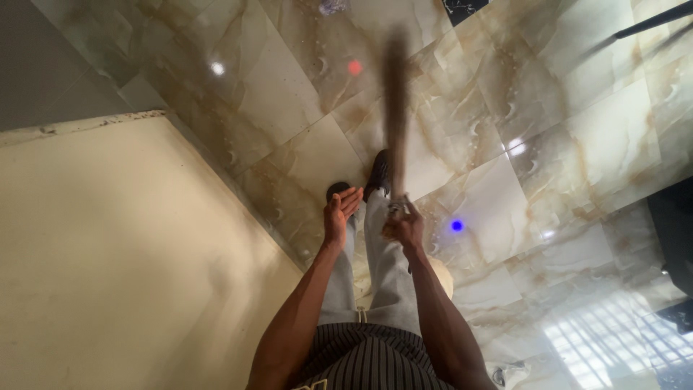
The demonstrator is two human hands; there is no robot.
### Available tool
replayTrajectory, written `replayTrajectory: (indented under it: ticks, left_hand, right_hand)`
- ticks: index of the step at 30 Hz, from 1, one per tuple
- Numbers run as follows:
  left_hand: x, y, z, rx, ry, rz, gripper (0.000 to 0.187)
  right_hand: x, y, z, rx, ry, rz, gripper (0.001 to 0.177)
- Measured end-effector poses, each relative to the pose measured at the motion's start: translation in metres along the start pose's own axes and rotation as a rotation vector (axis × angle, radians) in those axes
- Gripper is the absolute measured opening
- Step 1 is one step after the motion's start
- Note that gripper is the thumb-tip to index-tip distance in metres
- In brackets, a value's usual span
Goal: The person moves a chair away from a table and then sweeps the tiled floor using a handheld broom.
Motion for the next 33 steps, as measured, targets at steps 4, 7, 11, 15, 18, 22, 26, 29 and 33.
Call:
replayTrajectory:
  ticks: [4,7,11,15,18,22,26,29,33]
  left_hand:
    - [0.003,0.02,-0.004,0.018,-0.007,0.031,0.087]
    - [0.006,0.022,-0.005,-0.003,-0.02,0.043,0.087]
    - [0.008,0.021,-0.004,-0.03,-0.014,0.06,0.087]
    - [0.004,0.02,-0.003,-0.048,0.0,0.049,0.086]
    - [-0.002,0.02,-0.003,-0.058,0.015,0.032,0.086]
    - [-0.009,0.018,0.0,-0.093,0.027,0.037,0.085]
    - [-0.01,0.019,0.001,-0.112,0.026,0.066,0.084]
    - [-0.013,0.017,0.005,-0.111,0.068,0.064,0.081]
    - [-0.009,0.013,0.007,-0.13,0.061,0.1,0.078]
  right_hand:
    - [-0.001,-0.047,-0.032,-0.119,-0.472,0.098,0.05]
    - [-0.048,-0.063,-0.086,-0.009,-0.046,-0.684,0.042]
    - [-0.047,-0.07,-0.12,-0.115,0.141,-0.027,0.053]
    - [0.004,-0.017,-0.125,-0.037,-0.027,0.443,0.069]
    - [0.039,0.016,-0.116,0.064,-0.038,0.507,0.077]
    - [0.056,0.015,-0.083,0.065,-0.05,0.511,0.078]
    - [0.044,-0.007,-0.034,0.084,-0.162,0.231,0.075]
    - [0.013,-0.024,-0.024,0.012,0.003,0.159,0.083]
    - [0.01,-0.02,-0.06,-0.021,0.046,0.347,0.074]
Point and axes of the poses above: each hand's wrist, its own z-axis away from the middle knuckle, its own y-axis out of the palm, x = y × z, the point moved 10 cm from there along -z, towards the middle knuckle, and after that the axes turned 1 degree about -z, right-handed, at the moved point
